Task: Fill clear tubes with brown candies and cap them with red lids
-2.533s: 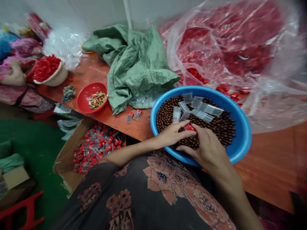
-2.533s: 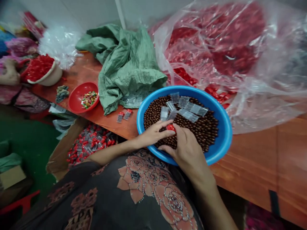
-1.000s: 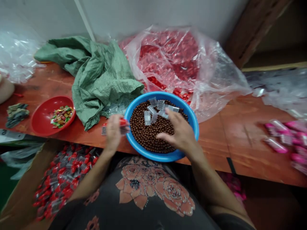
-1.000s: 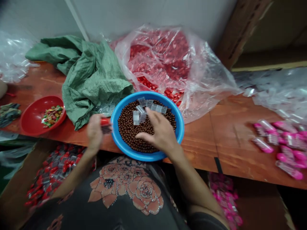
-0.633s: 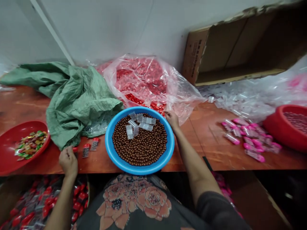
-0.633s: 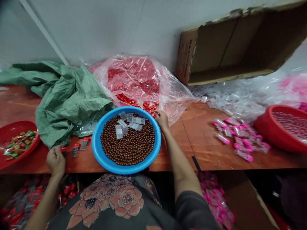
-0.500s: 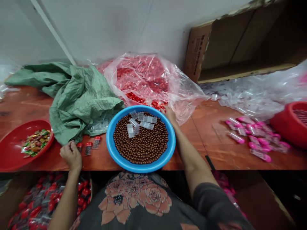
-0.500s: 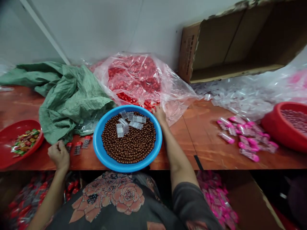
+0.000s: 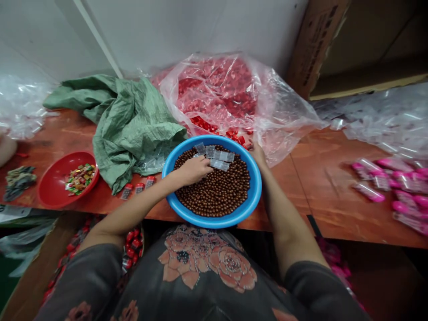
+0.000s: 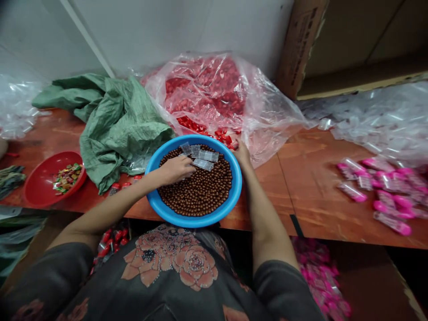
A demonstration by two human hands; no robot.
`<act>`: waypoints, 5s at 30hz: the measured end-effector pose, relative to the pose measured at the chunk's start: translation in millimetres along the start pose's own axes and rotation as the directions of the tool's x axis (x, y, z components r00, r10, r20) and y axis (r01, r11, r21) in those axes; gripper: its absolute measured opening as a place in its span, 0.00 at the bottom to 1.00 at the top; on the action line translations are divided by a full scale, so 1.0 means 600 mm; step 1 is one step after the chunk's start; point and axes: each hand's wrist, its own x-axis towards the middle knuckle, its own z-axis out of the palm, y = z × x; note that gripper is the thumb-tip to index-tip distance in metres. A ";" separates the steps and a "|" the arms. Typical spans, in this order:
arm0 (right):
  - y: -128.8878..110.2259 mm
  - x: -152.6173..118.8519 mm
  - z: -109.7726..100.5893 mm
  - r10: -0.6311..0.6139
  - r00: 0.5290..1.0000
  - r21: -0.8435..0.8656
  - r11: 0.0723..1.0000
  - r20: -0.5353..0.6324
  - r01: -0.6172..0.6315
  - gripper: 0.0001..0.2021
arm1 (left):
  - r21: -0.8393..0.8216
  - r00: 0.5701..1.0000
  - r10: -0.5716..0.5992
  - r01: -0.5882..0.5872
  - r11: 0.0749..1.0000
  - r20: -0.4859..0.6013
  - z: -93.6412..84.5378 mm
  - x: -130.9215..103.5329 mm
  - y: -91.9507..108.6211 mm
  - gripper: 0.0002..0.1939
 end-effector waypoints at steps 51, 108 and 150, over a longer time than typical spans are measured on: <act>-0.109 -0.334 -0.100 0.205 0.964 0.718 0.696 -0.167 -0.024 0.21 | -0.828 0.837 -0.150 0.463 -0.317 0.526 0.101 0.114 0.088 0.12; -0.216 -0.315 -0.009 -0.261 0.958 0.413 0.890 0.115 0.193 0.16 | -0.842 0.848 -0.470 -0.053 -0.537 0.246 0.015 -0.090 0.114 0.23; -0.231 -0.327 0.037 -0.706 0.647 -0.124 0.643 0.287 0.756 0.40 | -0.989 0.747 -0.662 -0.039 -0.140 0.064 0.007 -0.094 0.124 0.17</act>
